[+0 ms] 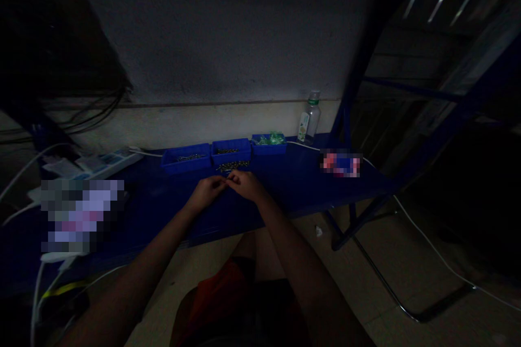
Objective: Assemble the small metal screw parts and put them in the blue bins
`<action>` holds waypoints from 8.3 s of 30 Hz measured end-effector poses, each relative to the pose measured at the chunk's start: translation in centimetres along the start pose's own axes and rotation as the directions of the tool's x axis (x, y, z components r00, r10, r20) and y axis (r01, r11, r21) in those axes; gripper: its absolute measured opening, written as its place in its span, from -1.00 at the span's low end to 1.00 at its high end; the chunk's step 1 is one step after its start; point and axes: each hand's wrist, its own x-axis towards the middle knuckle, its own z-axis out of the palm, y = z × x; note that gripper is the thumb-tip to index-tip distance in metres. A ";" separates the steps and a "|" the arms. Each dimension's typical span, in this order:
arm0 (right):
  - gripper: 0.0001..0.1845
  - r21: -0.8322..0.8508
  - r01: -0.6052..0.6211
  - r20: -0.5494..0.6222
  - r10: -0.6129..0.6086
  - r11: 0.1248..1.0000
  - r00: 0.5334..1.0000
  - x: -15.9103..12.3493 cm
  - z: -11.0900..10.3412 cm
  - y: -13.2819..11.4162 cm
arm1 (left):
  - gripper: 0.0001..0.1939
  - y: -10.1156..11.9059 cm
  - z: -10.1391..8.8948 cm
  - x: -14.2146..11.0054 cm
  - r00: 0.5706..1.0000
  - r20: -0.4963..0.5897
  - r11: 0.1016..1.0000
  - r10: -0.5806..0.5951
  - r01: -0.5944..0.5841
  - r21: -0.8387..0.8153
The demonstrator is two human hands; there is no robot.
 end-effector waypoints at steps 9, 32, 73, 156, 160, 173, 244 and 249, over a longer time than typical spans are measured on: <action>-0.84 -0.001 0.022 -0.033 -0.022 1.000 0.999 0.1 0.1 0.2 | -0.73 0.2 -0.2 -0.1 0.999 -0.016 1.000 0.028 -0.028 0.004; -0.78 -0.016 0.084 -0.050 -0.085 0.996 0.995 0.2 0.3 0.6 | -0.69 0.7 -0.6 -0.2 0.994 -0.035 0.993 0.107 -0.104 0.062; -0.88 -0.044 0.035 -0.002 -0.035 0.998 0.999 0.2 0.3 0.6 | -0.73 0.6 -0.6 -0.2 0.996 -0.058 0.995 0.063 -0.059 0.076; -0.79 0.070 0.048 0.029 -0.050 0.996 0.998 0.1 -0.1 0.5 | -0.79 0.8 -0.5 -0.2 0.986 -0.149 0.996 0.079 -0.084 -0.029; -0.80 0.066 0.046 0.037 -0.049 0.997 0.998 0.2 0.0 0.6 | -0.77 1.0 -0.6 -0.3 0.986 -0.140 0.993 0.095 -0.103 -0.054; -0.79 0.121 0.032 0.061 -0.040 0.992 0.997 0.1 -0.3 0.1 | -0.69 1.9 -0.9 -0.6 0.981 -0.177 0.992 0.081 -0.097 -0.080; -0.80 -0.052 -0.067 -0.072 0.064 0.996 0.995 0.4 -0.1 0.6 | -0.65 0.3 -3.9 4.3 0.946 -0.282 0.959 -0.158 0.215 0.184; -0.81 -0.063 -0.053 -0.068 0.048 0.997 0.997 0.3 0.1 0.7 | -0.62 0.2 -4.3 8.1 0.896 -0.300 0.866 -0.326 0.411 0.286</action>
